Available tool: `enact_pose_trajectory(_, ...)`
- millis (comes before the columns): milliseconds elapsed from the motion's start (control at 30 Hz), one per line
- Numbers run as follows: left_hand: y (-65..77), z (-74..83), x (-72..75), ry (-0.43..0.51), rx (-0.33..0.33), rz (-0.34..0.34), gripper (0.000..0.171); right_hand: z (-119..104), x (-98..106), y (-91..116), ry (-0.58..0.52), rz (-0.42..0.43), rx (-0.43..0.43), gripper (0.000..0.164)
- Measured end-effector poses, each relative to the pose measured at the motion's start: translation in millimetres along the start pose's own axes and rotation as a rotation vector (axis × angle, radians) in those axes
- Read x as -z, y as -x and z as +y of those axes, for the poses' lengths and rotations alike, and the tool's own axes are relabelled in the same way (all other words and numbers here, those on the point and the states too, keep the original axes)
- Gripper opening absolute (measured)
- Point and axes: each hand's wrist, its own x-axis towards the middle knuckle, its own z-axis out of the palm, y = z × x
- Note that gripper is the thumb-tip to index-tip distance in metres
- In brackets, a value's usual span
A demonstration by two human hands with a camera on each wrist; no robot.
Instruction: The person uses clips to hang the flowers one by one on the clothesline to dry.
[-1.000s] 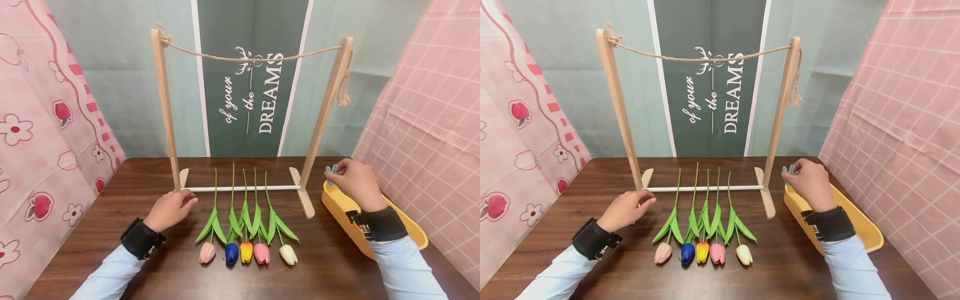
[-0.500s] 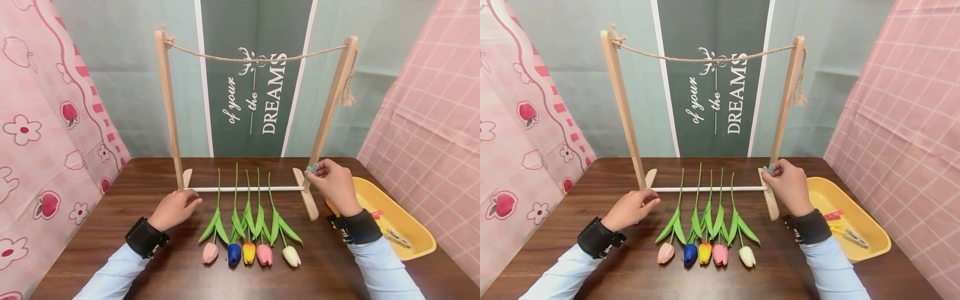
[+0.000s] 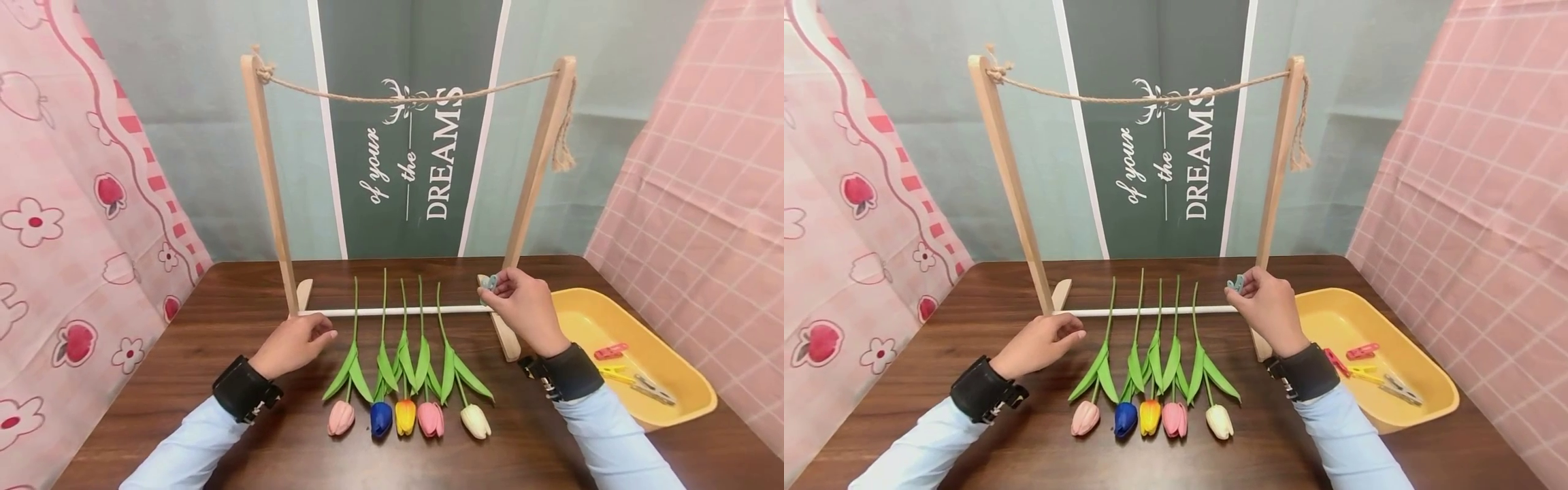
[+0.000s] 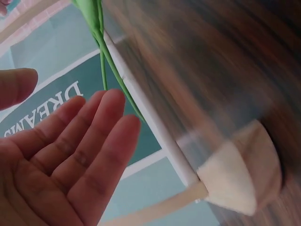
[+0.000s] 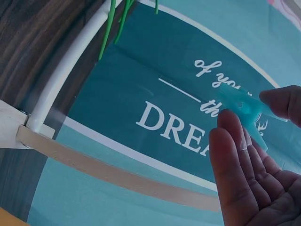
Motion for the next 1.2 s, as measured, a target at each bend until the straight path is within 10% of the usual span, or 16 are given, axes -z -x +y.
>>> enact_pose_trajectory(700,-31.4,12.1,-27.4,0.147,0.139,-0.268,0.021,0,1,3,-0.045,-0.028,-0.008,0.023)
enact_pose_trajectory(1200,-36.1,15.9,-40.0,0.297,0.254,-0.289,0.033,-2,0,4,-0.043,-0.041,-0.005,0.024)
